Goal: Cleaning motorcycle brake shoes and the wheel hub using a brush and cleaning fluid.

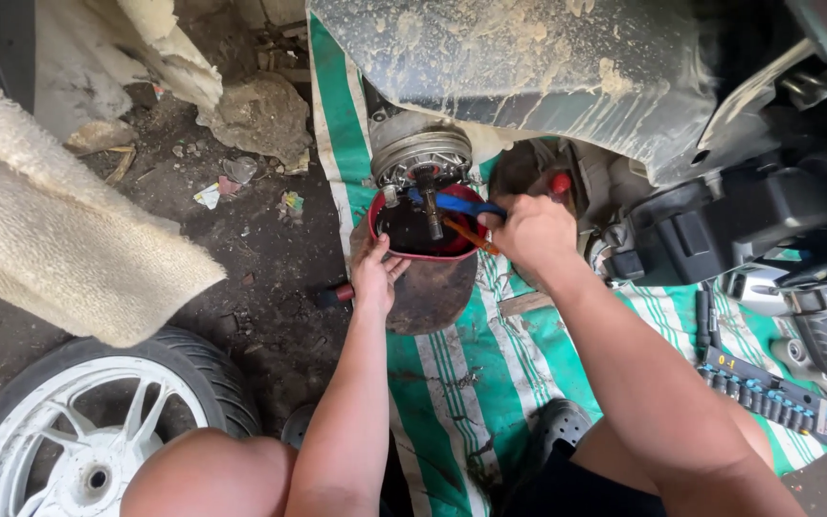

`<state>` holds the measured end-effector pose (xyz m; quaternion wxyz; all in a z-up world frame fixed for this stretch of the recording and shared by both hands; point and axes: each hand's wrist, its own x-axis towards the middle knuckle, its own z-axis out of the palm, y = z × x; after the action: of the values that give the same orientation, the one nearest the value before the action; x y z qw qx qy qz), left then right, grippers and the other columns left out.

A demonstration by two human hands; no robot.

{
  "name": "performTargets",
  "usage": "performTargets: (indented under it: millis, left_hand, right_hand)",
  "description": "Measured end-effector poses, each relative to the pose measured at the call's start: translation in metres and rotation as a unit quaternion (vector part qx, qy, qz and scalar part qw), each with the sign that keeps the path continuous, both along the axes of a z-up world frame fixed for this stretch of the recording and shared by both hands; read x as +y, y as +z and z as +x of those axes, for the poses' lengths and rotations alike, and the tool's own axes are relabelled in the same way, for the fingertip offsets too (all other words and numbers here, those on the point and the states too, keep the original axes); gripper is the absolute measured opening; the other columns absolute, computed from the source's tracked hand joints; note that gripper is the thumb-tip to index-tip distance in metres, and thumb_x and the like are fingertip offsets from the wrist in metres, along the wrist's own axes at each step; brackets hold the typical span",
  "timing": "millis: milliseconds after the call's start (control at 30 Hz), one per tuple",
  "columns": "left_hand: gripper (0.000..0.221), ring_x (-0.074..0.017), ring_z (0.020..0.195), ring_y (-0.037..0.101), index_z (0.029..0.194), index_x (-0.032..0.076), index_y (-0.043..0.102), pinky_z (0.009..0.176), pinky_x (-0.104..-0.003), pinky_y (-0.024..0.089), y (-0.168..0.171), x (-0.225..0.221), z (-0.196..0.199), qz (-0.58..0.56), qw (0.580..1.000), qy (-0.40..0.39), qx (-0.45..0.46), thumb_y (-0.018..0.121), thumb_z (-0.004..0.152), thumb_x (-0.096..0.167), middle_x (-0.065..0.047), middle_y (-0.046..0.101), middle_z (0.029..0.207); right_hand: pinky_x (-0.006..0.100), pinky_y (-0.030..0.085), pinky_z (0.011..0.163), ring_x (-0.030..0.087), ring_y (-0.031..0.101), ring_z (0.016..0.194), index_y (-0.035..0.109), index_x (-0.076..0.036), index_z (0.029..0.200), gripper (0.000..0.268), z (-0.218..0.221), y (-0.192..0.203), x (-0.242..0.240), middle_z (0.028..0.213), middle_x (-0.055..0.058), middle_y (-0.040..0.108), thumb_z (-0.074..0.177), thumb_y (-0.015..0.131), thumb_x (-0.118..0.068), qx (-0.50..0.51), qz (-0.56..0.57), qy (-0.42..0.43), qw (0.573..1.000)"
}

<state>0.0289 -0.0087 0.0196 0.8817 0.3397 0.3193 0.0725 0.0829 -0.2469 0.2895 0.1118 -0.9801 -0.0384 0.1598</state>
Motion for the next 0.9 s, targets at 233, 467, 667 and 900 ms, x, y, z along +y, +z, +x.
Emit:
performTargets:
  millis: [233, 467, 667, 900]
  left_hand:
    - [0.082, -0.0551, 0.125, 0.070, 0.169, 0.013, 0.043, 0.111, -0.069, 0.055, -0.004, -0.008, 0.001, -0.011, 1.000, 0.020, 0.014, 0.087, 0.102, 0.030, -0.014, 0.049, 0.158]
    - [0.078, -0.0566, 0.129, 0.068, 0.167, 0.014, 0.047, 0.112, -0.071, 0.054, 0.008, -0.007, -0.003, -0.006, 1.000, 0.018, 0.004, 0.087, 0.103, 0.030, -0.016, 0.051, 0.159]
    - [0.073, -0.0563, 0.127, 0.069, 0.167, 0.019, 0.050, 0.111, -0.070, 0.054, 0.000, -0.012, 0.003, 0.002, 1.000, 0.000, 0.003, 0.084, 0.104, 0.031, -0.013, 0.053, 0.158]
    - [0.070, -0.0593, 0.129, 0.067, 0.165, 0.016, 0.051, 0.112, -0.070, 0.054, -0.017, -0.005, 0.000, -0.009, 1.000, 0.016, -0.004, 0.085, 0.105, 0.030, -0.015, 0.051, 0.158]
  right_hand:
    - [0.054, 0.071, 0.082, 0.038, 0.085, 0.095, 0.082, -0.040, 0.133, 0.035, -0.004, 0.017, -0.030, 0.122, 0.005, 0.082, 0.100, 0.070, -0.042, -0.207, -0.118, 0.113, 0.964]
    - [0.055, 0.069, 0.092, 0.040, 0.083, 0.106, 0.078, -0.052, 0.132, 0.040, 0.020, -0.003, -0.018, 0.112, 0.004, 0.086, 0.097, 0.063, -0.041, -0.103, -0.108, 0.074, 0.986]
    - [0.055, 0.066, 0.097, 0.043, 0.081, 0.111, 0.081, -0.048, 0.132, 0.037, 0.012, 0.009, -0.020, 0.114, 0.011, 0.086, 0.098, 0.065, -0.048, -0.070, -0.063, 0.030, 0.995]
    - [0.055, 0.068, 0.089, 0.042, 0.084, 0.103, 0.083, -0.047, 0.126, 0.032, 0.015, 0.021, -0.009, 0.105, 0.010, 0.087, 0.098, 0.067, -0.047, -0.089, -0.099, 0.022, 0.991]
